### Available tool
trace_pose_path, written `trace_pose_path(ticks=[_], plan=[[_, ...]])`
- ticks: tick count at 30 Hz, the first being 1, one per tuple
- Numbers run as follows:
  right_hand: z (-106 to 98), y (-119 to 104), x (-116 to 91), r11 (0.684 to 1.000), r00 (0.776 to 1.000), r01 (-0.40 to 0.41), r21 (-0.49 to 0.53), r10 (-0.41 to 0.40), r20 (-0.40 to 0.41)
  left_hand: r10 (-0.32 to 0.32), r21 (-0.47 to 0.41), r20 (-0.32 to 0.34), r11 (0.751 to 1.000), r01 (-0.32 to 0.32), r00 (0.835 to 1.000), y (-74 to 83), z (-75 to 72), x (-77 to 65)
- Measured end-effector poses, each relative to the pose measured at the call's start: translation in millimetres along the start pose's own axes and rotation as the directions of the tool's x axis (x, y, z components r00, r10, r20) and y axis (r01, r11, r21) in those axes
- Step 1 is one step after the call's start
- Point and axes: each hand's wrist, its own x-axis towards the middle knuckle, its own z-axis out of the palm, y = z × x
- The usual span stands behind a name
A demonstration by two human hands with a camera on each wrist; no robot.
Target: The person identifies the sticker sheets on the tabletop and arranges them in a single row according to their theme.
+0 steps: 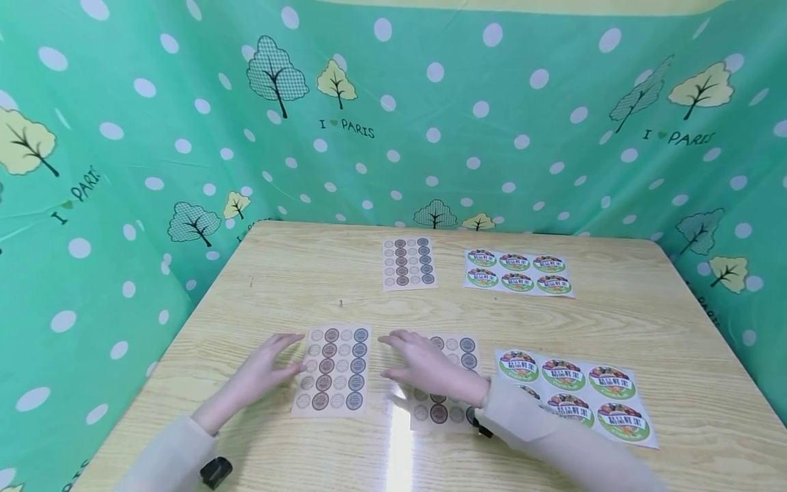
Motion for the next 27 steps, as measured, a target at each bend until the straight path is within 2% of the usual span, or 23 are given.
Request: trace_pose_path(ticks=[5, 10, 15, 20, 25, 27], plan=[[10, -7, 7, 0.992, 0.998, -0.058, 0.110, 0.058, 0.001, -0.028, -0.040, -0.012, 0.999, 0.028, 1.000, -1.4, 3.1, -0.5], [16, -12, 13, 0.959, 0.992, -0.126, 0.254, 0.125, 0.020, -0.075, -0.109, -0.031, 0.992, 0.071, 0.997, -2.5, 3.8, -1.4], [23, -14, 18, 0.904, 0.980, -0.194, 0.382, 0.191, 0.045, -0.144, -0.208, -0.020, 0.969, 0.136, 0.989, -3.9, 4.9, -1.7], [28, -16, 19, 0.839, 0.967, -0.247, 0.485, 0.245, 0.069, -0.210, -0.283, 0.021, 0.937, 0.207, 0.978, -2.7, 7.6, -2.7], [30, -20, 18, 0.766, 0.957, -0.285, 0.576, 0.258, 0.130, -0.239, -0.335, 0.064, 0.910, 0.247, 0.969, 2.2, 11.2, -4.7], [31, -21, 17, 0.750, 0.955, -0.293, 0.593, 0.256, 0.148, -0.243, -0.341, 0.066, 0.906, 0.251, 0.968, 4.3, 12.3, -5.8]])
